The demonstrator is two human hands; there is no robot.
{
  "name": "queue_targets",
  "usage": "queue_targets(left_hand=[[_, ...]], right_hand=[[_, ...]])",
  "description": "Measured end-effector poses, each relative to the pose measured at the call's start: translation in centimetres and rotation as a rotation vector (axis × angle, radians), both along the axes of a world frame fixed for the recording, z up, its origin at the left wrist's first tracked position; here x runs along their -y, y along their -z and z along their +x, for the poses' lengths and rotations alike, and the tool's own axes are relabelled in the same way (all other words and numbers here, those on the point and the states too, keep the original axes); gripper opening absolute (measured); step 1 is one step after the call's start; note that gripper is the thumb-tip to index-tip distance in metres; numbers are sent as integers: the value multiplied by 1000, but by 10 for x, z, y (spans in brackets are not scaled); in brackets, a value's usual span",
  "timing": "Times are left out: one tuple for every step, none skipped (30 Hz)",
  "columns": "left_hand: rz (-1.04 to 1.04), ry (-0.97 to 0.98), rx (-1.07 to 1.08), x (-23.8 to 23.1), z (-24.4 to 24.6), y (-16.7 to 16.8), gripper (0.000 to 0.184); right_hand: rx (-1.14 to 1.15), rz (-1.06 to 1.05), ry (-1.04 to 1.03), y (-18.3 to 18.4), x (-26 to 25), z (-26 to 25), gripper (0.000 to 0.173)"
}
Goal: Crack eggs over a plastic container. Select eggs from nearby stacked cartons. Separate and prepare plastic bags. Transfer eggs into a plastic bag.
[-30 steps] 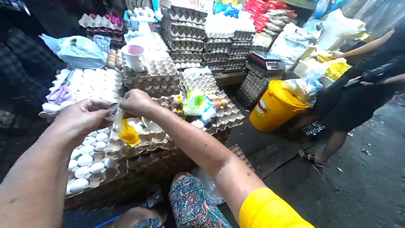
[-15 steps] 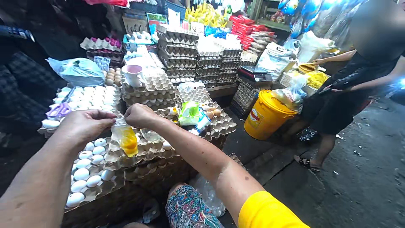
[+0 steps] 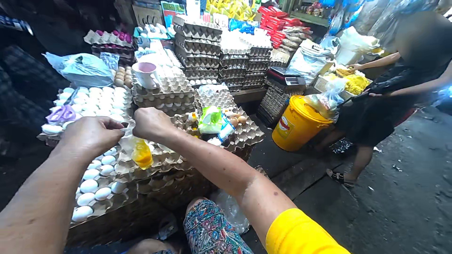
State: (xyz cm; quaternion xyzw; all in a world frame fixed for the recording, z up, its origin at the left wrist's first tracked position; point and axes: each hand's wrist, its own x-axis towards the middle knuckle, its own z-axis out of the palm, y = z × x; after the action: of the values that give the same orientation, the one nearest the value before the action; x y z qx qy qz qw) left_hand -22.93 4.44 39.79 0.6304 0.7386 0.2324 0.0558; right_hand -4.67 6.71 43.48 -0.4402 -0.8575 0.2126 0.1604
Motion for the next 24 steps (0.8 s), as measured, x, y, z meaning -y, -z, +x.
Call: queue_targets(left_hand=[[44,3,-32,-7,-9,11,15],[61,0,-53,-10,-13,17,17],[54,-8,-71,-10,-14,19,20],[31,-23,-86,-10,-14,20,23],[15,-36,-92,-9,-13,21,23],[0,-47,-86,-8,-11,22,23],[-8,-52,-78,-7,-11,22,22],[-6,-53,-73,-7,-10,23,21],[3,-52,-64,-8,-11,23,21],[13,-47,-47,-8,-12,23,22],[27,-37,-31,-10,-14,25,24],[37,-27,-17,-12,-16,26,25],[41,-18,-5,-12,-16,25,26],[42,-6,-2,-11,-15,24,27],[44,8,-2,-11,-15,24,27],[46,22,-1,-12,-17,25,27],[46,34,7,-13,-20,27,27],[48,40,14,-16,-26,31,28],[50,43,19,-20,-32,36,29],[52,45,33,-22,-36,39,29],[53,43,51,-21,-35,39,29],[53,43,57,-19,-34,38,28],[55,43,56,-18,-34,36,27],[49,43,46,-16,-32,34,27]], right_hand=[[38,30,-14,-3,5,-1,13],[65,50,-32,-6,10,-1,11],[83,65,-48,-9,12,0,10],[95,70,-58,-10,13,-1,9],[105,69,-65,-11,13,-1,9],[112,63,-71,-13,13,-1,9],[119,59,-79,-14,13,-1,10],[124,52,-91,-15,14,0,11],[134,38,-104,-17,15,1,11],[151,21,-118,-20,15,3,12],[171,5,-129,-23,16,5,14],[185,-10,-137,-24,16,6,16],[190,-25,-141,-25,14,7,17],[187,-36,-139,-24,13,7,18],[181,-43,-136,-24,12,6,18],[176,-43,-132,-23,10,5,17],[168,-43,-127,-21,8,3,16],[154,-39,-129,-18,3,2,16],[139,-34,-134,-13,-2,0,15],[127,-41,-136,-10,-6,0,16],[127,-48,-134,-9,-8,1,16],[138,-53,-131,-9,-8,1,17],[144,-55,-131,-10,-8,2,16],[144,-45,-134,-10,-9,2,15]])
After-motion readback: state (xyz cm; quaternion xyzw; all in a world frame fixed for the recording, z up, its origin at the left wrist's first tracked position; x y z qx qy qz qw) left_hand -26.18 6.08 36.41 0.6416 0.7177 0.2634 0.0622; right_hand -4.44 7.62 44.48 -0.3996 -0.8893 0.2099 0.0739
